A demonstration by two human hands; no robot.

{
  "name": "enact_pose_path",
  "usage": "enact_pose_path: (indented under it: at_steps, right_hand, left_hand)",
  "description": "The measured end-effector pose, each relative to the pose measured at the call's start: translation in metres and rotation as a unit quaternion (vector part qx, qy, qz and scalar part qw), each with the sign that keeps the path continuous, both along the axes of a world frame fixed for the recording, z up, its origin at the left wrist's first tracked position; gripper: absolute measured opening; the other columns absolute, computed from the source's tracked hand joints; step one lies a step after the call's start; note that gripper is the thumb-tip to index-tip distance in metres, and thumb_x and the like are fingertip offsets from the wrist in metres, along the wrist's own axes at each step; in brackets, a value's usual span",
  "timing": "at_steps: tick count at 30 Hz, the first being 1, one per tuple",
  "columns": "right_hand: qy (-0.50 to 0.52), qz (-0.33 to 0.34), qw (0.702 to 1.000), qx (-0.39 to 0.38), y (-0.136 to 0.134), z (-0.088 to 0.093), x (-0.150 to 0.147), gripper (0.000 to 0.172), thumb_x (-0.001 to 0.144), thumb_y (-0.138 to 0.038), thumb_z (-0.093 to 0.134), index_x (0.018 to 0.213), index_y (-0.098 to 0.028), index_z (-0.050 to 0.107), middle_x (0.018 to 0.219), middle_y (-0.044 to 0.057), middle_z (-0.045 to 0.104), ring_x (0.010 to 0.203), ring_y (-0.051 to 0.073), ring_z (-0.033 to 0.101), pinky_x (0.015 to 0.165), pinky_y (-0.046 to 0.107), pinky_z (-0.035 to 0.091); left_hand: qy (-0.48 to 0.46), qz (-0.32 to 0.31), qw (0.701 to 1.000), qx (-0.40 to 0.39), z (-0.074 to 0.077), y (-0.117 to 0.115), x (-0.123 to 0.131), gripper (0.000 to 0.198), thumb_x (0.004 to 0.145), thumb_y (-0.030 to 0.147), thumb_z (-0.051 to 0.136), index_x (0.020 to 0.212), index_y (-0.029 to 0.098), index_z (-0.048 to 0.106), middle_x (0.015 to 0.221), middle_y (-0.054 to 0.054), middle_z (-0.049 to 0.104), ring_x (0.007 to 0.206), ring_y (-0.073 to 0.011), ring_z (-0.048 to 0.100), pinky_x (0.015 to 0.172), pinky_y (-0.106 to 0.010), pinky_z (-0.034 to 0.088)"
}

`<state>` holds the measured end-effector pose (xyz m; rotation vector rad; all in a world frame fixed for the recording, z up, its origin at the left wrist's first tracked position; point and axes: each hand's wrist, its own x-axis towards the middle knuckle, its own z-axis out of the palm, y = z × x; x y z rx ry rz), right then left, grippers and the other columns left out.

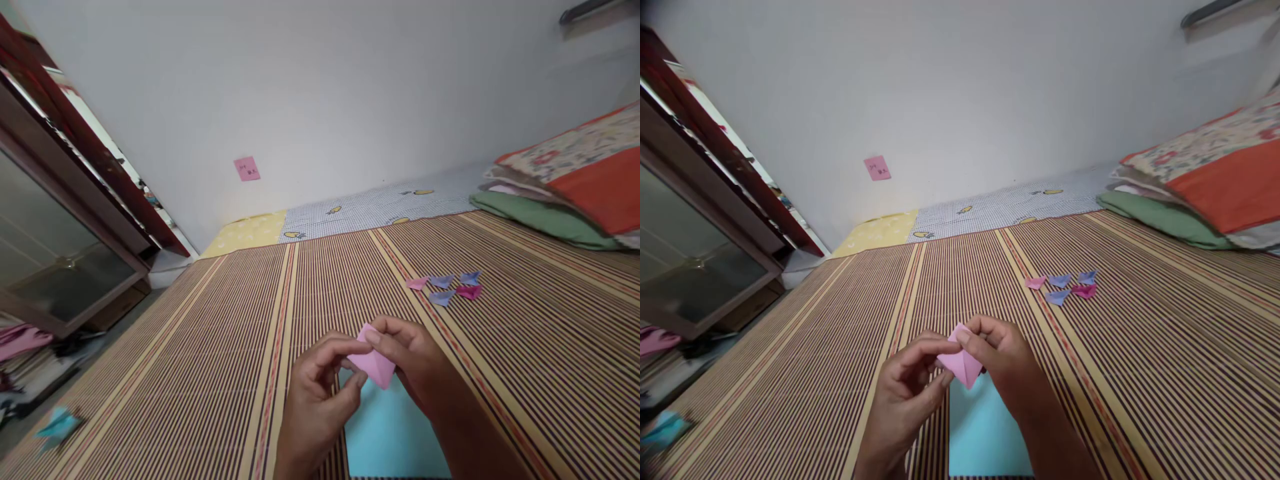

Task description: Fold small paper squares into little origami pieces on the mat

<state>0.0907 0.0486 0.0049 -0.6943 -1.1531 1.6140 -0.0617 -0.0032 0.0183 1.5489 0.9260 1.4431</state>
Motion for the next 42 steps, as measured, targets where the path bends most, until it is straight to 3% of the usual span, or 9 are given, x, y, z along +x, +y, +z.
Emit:
enact_pose_path:
  at_steps: [13,24,33,42]
  right_hand:
    - [0.018,0.048,0.998,-0.043,-0.0004,-0.0009,-0.0053,0.037,0.086,-0.05,0.075,0.071,-0.019,0.061,0.061,-0.004,0.054,0.055,0.011,0.046,0.055,0.025,0.033]
    - [0.022,-0.004,0.999,-0.037,0.0011,-0.0075,-0.0089,0.037,0.083,-0.049,0.079,0.07,-0.018,0.062,0.06,-0.004,0.053,0.056,0.011,0.045,0.056,0.024,0.034]
    - [-0.003,-0.02,0.999,-0.031,-0.0013,0.0003,-0.0088,0.038,0.081,-0.051,0.078,0.069,-0.019,0.061,0.062,-0.003,0.053,0.057,0.013,0.046,0.056,0.025,0.035]
    - [-0.027,-0.03,0.999,-0.014,0.0015,-0.0063,-0.0072,0.037,0.085,-0.05,0.076,0.07,-0.018,0.063,0.058,-0.004,0.053,0.057,0.013,0.046,0.056,0.025,0.035]
  left_hand:
    - [0.003,0.034,0.999,-0.021,0.0019,-0.002,-0.0015,0.028,0.08,0.004,0.075,0.102,0.022,0.077,0.095,-0.004,0.068,0.088,-0.0172,0.063,0.081,-0.027,0.052]
    - [0.001,0.016,0.999,-0.036,-0.0002,-0.0008,-0.0004,0.035,0.084,0.002,0.07,0.109,0.026,0.075,0.102,-0.003,0.066,0.092,-0.0154,0.062,0.086,-0.026,0.051]
    - [0.002,0.011,0.999,-0.045,-0.0027,-0.0011,-0.0016,0.034,0.086,0.004,0.069,0.112,0.025,0.074,0.105,-0.004,0.066,0.09,-0.016,0.062,0.086,-0.029,0.051]
    - [-0.046,0.008,0.996,-0.078,-0.0075,0.0035,0.0005,0.027,0.084,0.009,0.074,0.107,0.022,0.075,0.099,-0.003,0.065,0.082,-0.0129,0.061,0.076,-0.024,0.05]
